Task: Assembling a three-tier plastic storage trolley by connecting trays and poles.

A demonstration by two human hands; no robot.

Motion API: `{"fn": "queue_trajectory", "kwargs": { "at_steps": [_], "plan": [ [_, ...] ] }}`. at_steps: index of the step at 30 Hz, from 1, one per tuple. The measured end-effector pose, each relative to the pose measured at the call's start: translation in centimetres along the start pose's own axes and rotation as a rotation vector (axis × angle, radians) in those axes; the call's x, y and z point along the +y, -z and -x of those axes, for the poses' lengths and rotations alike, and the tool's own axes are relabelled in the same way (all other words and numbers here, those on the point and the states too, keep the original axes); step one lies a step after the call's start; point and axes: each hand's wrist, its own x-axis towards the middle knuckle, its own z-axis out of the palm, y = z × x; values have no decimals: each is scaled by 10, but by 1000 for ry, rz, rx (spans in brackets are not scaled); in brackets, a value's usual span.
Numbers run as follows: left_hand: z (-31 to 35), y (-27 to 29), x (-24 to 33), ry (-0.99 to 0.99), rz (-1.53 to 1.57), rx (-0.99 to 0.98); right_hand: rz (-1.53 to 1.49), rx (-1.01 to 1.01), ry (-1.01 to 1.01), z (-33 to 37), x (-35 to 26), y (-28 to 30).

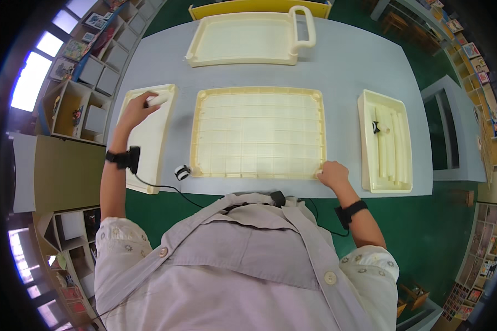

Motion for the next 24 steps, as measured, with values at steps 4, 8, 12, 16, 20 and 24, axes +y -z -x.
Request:
{"fn": "queue_trajectory", "kwargs": {
  "at_steps": [4,8,12,16,20,24],
  "plan": [
    [-48,-26,3,-101,-101,-60,-53,35,-36,3,-6,0],
    [-100,-76,8,-191,-370,-184,-92,51,-96,3,-3,-5],
    [-128,-112,-1,-227,-427,-296,-174,61,-190,0,-5,-12],
    [-145,-129,-1,-257,-495,-409,-217,58,-249,-2,-4,-13],
    [-150,-131,25,-365,-639,-470,-215,103,-296,-1,-6,-19],
    [-152,-145,24,-333,-580,-445,-244,116,-333,-3,-7,-24]
  ]
}}
